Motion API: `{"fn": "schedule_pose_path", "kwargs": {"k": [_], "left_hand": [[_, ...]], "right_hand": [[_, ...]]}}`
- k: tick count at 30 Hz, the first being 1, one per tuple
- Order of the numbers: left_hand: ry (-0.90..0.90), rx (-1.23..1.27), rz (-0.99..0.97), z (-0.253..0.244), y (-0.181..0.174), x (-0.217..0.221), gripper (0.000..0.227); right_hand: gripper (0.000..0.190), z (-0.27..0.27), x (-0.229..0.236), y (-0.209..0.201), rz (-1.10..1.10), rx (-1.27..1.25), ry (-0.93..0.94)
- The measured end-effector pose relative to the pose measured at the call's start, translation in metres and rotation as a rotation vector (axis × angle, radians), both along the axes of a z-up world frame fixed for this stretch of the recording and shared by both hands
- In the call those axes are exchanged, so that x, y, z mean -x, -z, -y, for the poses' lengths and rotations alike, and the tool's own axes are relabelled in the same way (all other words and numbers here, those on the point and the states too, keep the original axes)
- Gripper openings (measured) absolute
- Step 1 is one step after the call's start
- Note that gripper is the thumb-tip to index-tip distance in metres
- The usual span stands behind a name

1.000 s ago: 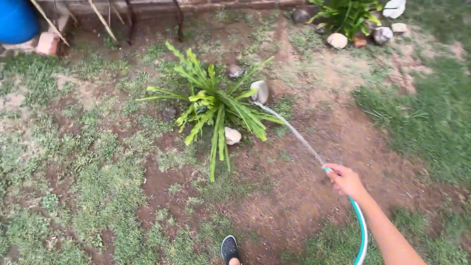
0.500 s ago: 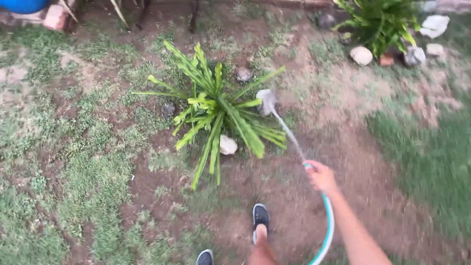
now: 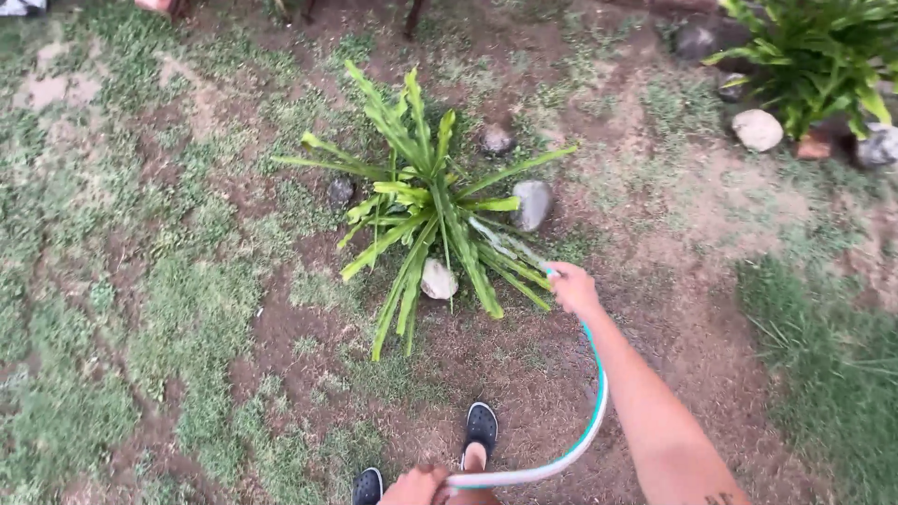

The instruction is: Watering grass and various plants in a backyard using a garden hose.

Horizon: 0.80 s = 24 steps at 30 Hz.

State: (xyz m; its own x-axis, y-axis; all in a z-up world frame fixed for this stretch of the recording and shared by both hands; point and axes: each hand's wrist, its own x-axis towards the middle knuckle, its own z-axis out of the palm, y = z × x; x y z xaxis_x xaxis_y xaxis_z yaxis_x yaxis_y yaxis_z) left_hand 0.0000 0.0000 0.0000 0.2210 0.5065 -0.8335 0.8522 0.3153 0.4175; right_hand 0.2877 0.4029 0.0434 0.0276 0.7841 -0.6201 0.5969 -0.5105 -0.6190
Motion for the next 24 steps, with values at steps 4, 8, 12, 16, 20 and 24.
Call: {"fn": "schedule_pose_path", "kwargs": {"k": [4, 8, 12, 16, 20, 24], "left_hand": [[-0.03, -0.118, 0.073, -0.014, -0.009, -0.006, 0.04], [-0.109, -0.105, 0.048, -0.007, -0.005, -0.011, 0.05], [-0.174, -0.053, 0.009, -0.008, -0.014, -0.007, 0.047], [-0.212, -0.13, -0.069, -0.006, -0.009, -0.001, 0.046], [-0.212, -0.16, -0.028, -0.005, -0.009, 0.005, 0.038], [-0.248, -0.179, -0.01, -0.004, -0.015, 0.004, 0.037]], "right_hand": [[0.044, -0.045, 0.01, -0.005, 0.007, 0.014, -0.001], [0.043, -0.078, 0.019, 0.003, -0.016, 0.006, 0.04], [0.039, -0.09, 0.031, -0.003, -0.089, 0.007, 0.125], [0.041, -0.096, 0.044, -0.014, -0.126, 0.01, 0.149], [0.04, -0.102, 0.052, -0.025, -0.116, -0.011, 0.139], [0.041, -0.108, 0.058, -0.034, -0.134, -0.065, 0.148]]}}
